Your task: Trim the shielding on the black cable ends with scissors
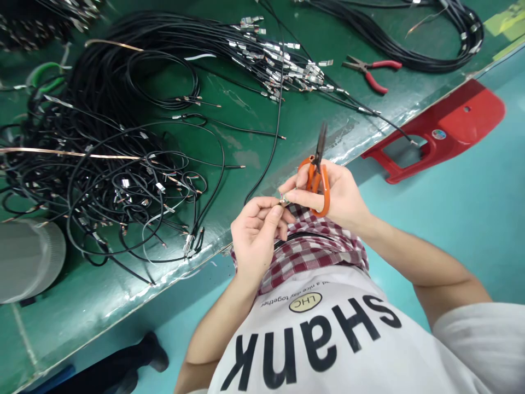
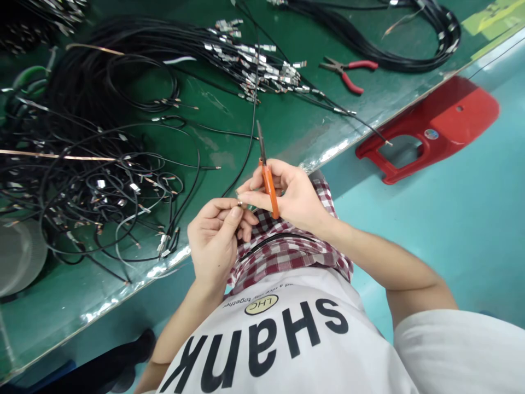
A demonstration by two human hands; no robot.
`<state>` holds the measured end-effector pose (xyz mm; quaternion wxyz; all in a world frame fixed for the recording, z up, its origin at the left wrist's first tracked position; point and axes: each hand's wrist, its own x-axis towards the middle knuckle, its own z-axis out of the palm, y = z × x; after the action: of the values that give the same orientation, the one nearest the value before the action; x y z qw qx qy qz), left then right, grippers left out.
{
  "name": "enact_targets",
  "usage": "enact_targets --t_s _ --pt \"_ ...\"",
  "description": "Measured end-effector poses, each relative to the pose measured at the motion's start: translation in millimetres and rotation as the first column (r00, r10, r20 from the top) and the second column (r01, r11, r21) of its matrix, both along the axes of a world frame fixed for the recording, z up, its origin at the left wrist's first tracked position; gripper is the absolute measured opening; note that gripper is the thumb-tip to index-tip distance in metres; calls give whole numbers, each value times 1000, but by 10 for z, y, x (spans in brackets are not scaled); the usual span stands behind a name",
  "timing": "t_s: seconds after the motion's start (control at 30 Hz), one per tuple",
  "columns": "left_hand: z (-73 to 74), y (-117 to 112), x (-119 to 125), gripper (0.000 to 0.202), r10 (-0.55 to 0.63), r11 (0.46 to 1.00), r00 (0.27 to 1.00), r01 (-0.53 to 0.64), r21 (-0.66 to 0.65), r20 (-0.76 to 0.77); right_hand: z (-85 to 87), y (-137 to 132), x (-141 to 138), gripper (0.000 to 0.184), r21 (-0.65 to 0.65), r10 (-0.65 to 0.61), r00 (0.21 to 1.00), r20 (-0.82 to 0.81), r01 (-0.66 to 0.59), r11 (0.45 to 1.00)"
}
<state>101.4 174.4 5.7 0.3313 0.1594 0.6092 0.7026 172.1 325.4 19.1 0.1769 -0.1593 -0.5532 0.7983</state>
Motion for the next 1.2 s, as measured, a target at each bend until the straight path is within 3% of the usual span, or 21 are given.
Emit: enact_targets --t_s 0.1,0.23,0.3,0.43,0.53,0.6,0.67,0.8,0.93,1.2 --pt "11 -16 14 20 -35 999 999 34 -19 -31 4 84 -54 37 -31 114 993 32 -113 993" --pt "-8 -40 71 17 -40 999 994 39 -18 -97 -116 122 -122 35 -313 265 958 105 -221 924" --pt "-36 -54 99 26 -26 1000 990 24 -14 -141 -173 117 -135 35 -420 311 944 114 -238 876" --pt "-74 -81 99 40 -41 998 961 26 -58 -275 -204 121 -111 34 -434 319 943 91 -251 865" --pt "-53 -89 65 36 -45 997 946 23 -73 -321 -173 116 -52 31 -307 240 965 103 -199 931" --pt "-20 -85 46 35 -49 997 958 31 -66 -282 -141 82 3 30 -128 93 992 86 -81 988" --pt "13 -74 35 33 -58 998 973 48 -47 -225 -109 23 60 27 62 -48 999 12 47 997" --pt "52 -52 30 31 -97 995 987 95 -23 -128 -91 -91 129 20 343 -125 988 -90 149 927" --pt "70 -44 22 31 -127 992 990 126 -10 -64 -138 -108 122 21 580 -114 988 -104 154 800" --pt "48 -43 19 29 -116 993 993 117 35 -20 -188 -109 56 33 743 -93 982 -163 184 643"
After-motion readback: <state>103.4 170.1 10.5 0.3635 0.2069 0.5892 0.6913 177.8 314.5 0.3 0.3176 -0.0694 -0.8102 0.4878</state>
